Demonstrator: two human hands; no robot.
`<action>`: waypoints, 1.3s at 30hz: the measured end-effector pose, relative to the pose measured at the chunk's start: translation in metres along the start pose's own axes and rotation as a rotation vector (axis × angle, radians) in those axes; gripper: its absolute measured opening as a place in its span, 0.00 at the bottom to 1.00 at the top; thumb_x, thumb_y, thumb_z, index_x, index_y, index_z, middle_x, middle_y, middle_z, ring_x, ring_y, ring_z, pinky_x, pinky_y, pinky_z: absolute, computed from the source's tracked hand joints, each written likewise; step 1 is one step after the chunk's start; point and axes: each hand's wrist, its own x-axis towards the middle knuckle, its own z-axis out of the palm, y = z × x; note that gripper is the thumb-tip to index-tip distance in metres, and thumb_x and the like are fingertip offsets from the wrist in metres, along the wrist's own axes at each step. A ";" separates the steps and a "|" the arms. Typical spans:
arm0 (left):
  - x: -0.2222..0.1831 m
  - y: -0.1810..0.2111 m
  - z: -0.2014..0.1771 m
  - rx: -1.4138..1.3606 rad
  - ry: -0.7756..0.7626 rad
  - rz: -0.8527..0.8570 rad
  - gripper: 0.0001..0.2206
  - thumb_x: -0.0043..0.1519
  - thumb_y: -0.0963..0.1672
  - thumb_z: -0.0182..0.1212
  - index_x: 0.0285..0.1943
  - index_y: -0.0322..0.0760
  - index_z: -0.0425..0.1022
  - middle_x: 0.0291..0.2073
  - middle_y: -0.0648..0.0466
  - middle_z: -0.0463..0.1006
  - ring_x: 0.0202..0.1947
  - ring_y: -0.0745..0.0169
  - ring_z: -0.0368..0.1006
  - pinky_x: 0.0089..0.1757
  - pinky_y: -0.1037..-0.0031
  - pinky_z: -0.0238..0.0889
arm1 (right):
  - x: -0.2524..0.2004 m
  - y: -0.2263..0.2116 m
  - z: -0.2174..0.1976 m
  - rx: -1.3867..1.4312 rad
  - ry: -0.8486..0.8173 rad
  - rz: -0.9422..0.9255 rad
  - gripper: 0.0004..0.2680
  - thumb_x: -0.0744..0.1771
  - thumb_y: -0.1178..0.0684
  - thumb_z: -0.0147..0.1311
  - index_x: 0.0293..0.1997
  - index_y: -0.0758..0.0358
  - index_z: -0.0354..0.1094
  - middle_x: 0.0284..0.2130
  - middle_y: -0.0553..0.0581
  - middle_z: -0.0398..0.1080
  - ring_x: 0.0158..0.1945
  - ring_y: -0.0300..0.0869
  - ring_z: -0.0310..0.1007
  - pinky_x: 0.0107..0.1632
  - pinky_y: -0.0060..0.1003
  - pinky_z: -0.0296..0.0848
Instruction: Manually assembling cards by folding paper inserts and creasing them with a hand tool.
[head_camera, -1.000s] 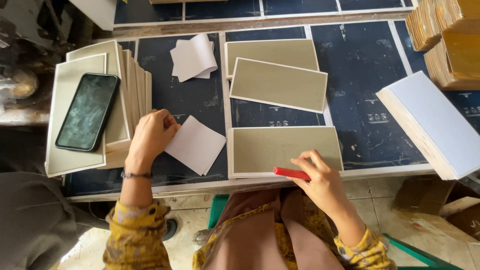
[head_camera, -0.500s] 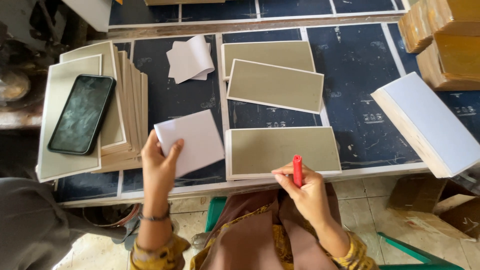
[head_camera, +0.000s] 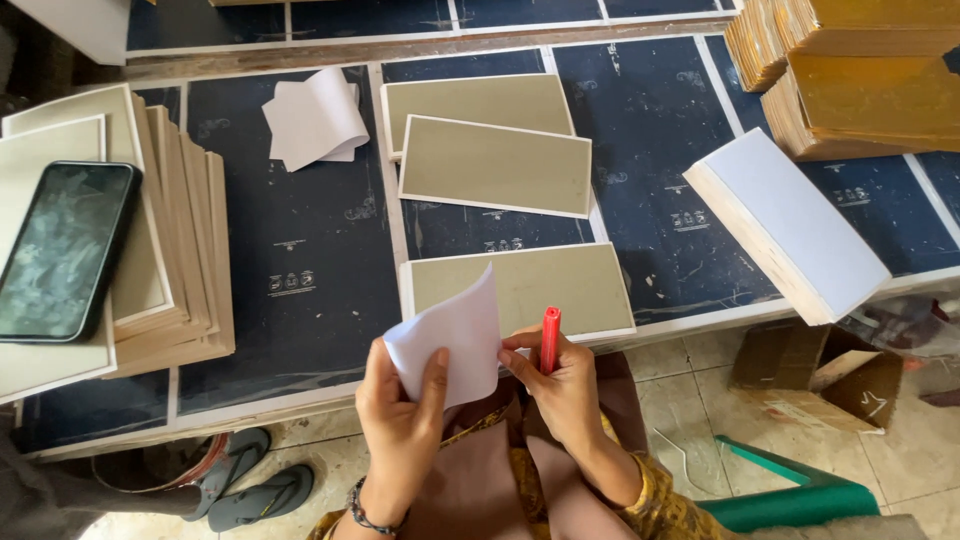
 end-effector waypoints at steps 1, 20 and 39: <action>-0.002 0.001 0.003 -0.003 -0.003 -0.001 0.10 0.65 0.46 0.62 0.47 0.36 0.69 0.27 0.57 0.71 0.22 0.70 0.65 0.22 0.78 0.62 | 0.000 0.008 -0.001 -0.003 0.003 0.001 0.04 0.64 0.55 0.67 0.37 0.65 0.80 0.31 0.50 0.78 0.24 0.34 0.55 0.29 0.27 0.60; 0.045 0.007 0.007 0.057 -0.376 0.016 0.03 0.58 0.39 0.68 0.35 0.38 0.78 0.44 0.50 0.77 0.44 0.52 0.72 0.41 0.69 0.67 | 0.017 0.029 -0.066 0.193 0.234 0.106 0.02 0.62 0.66 0.59 0.32 0.67 0.73 0.16 0.50 0.58 0.14 0.28 0.52 0.15 0.23 0.54; 0.048 -0.076 -0.009 0.014 -0.169 -0.258 0.04 0.64 0.43 0.65 0.37 0.38 0.81 0.48 0.54 0.70 0.27 0.70 0.60 0.32 0.78 0.63 | 0.053 0.064 -0.157 0.001 0.210 0.182 0.02 0.67 0.63 0.59 0.37 0.65 0.70 0.36 0.54 0.71 0.23 0.34 0.59 0.26 0.25 0.55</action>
